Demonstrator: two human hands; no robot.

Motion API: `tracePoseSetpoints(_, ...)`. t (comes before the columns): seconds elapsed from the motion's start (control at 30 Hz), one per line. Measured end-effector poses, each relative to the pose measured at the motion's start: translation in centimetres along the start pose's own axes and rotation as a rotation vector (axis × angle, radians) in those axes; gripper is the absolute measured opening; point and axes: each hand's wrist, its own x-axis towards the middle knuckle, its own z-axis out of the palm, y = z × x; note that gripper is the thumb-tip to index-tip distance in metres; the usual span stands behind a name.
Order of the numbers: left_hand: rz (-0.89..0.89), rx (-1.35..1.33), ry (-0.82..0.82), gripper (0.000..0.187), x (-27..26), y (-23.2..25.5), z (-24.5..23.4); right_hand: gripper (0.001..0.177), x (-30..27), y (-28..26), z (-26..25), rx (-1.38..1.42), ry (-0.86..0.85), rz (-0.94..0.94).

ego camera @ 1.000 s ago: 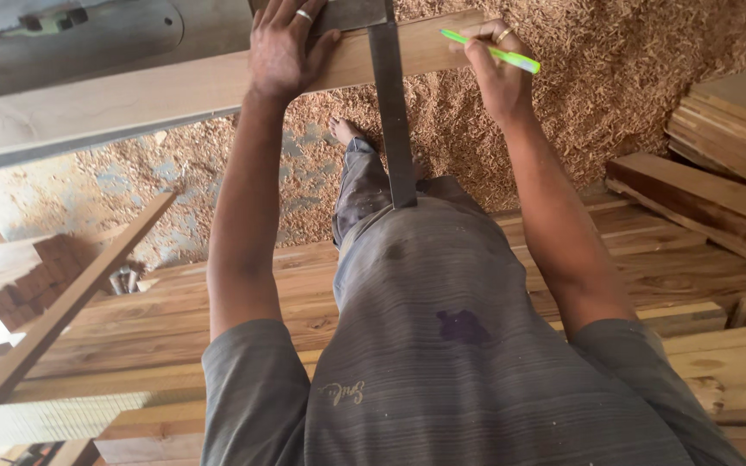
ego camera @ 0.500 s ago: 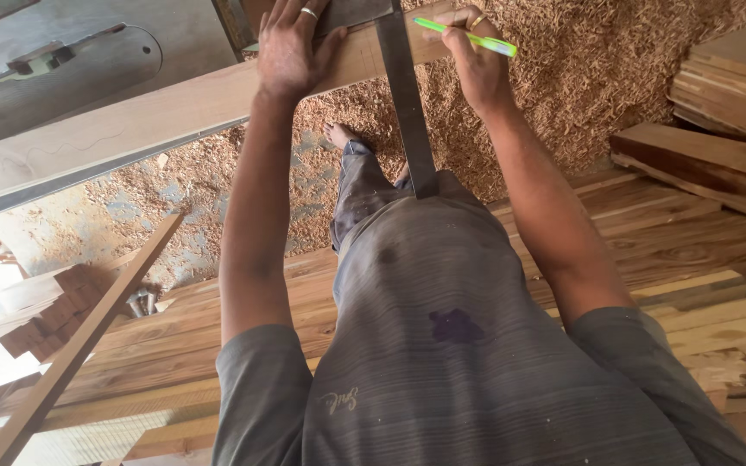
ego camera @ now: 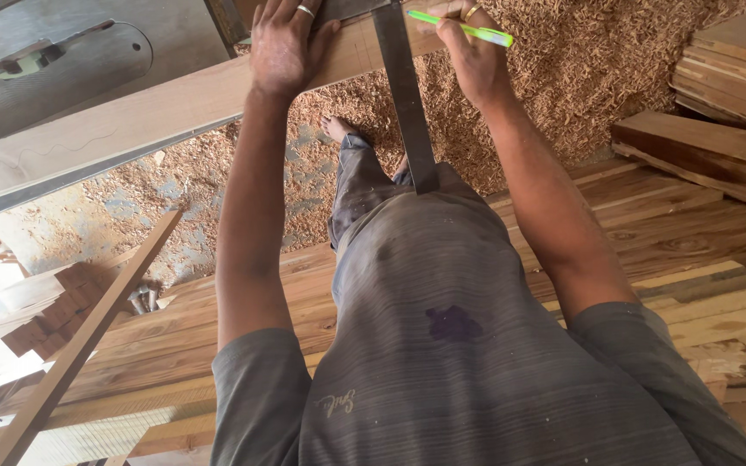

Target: The person uses a try square and a green pencil to mark straight lines on wooden planks. They repeatedly position the square on the wood and draw lines along its edge, preparing the planks for cutting.

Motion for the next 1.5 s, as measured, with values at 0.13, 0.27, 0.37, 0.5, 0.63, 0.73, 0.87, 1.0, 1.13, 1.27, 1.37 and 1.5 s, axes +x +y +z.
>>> tracePoseSetpoints(0.13,0.002,-0.022,0.002,0.038,0.0,0.0,-0.1,0.016,0.1,0.0,0.2,0.007,-0.007,0.006)
tracePoseSetpoints(0.27,0.017,-0.016,0.018,0.038,0.0,0.0,-0.1,0.017,0.1,0.4,0.2,-0.07,-0.013,-0.02)
tracePoseSetpoints(0.37,0.009,-0.019,0.014,0.039,0.0,-0.1,0.1,0.016,0.2,0.5,0.3,-0.077,-0.026,-0.08)
tracePoseSetpoints(0.5,0.007,0.005,0.011,0.04,-0.1,-0.2,0.5,0.016,0.3,-0.3,0.5,-0.161,-0.012,-0.01)
tracePoseSetpoints(0.63,-0.004,0.016,-0.001,0.041,-0.1,-0.2,0.5,0.015,0.9,-0.6,0.8,-0.306,-0.026,0.038)
tracePoseSetpoints(0.73,0.024,0.031,0.023,0.041,-0.1,-0.1,0.3,0.014,1.3,-0.8,0.9,-0.368,-0.039,-0.061)
tracePoseSetpoints(0.87,0.019,0.018,0.015,0.04,0.0,0.1,0.0,0.012,1.0,-2.0,0.6,-0.436,-0.064,-0.317)
tracePoseSetpoints(1.0,0.04,0.019,0.036,0.04,-0.1,0.1,0.1,0.012,-0.5,-3.9,-0.5,-0.574,-0.18,-0.168)
tracePoseSetpoints(1.13,0.031,0.005,0.019,0.038,-0.1,0.0,0.0,0.015,-2.1,-3.9,-2.0,-0.58,-0.251,-0.084)
tracePoseSetpoints(1.27,0.005,0.006,0.009,0.04,0.0,0.5,-0.3,0.016,-1.9,-1.3,-1.7,-0.321,-0.055,-0.009)
tracePoseSetpoints(1.37,0.008,0.021,0.03,0.04,0.1,0.8,-0.6,0.021,-2.2,0.0,-1.3,-0.283,0.026,0.106)
tracePoseSetpoints(1.5,-0.047,-0.023,-0.036,0.04,0.4,0.7,-0.1,0.026,-2.8,0.9,-1.1,-0.194,0.061,0.073)
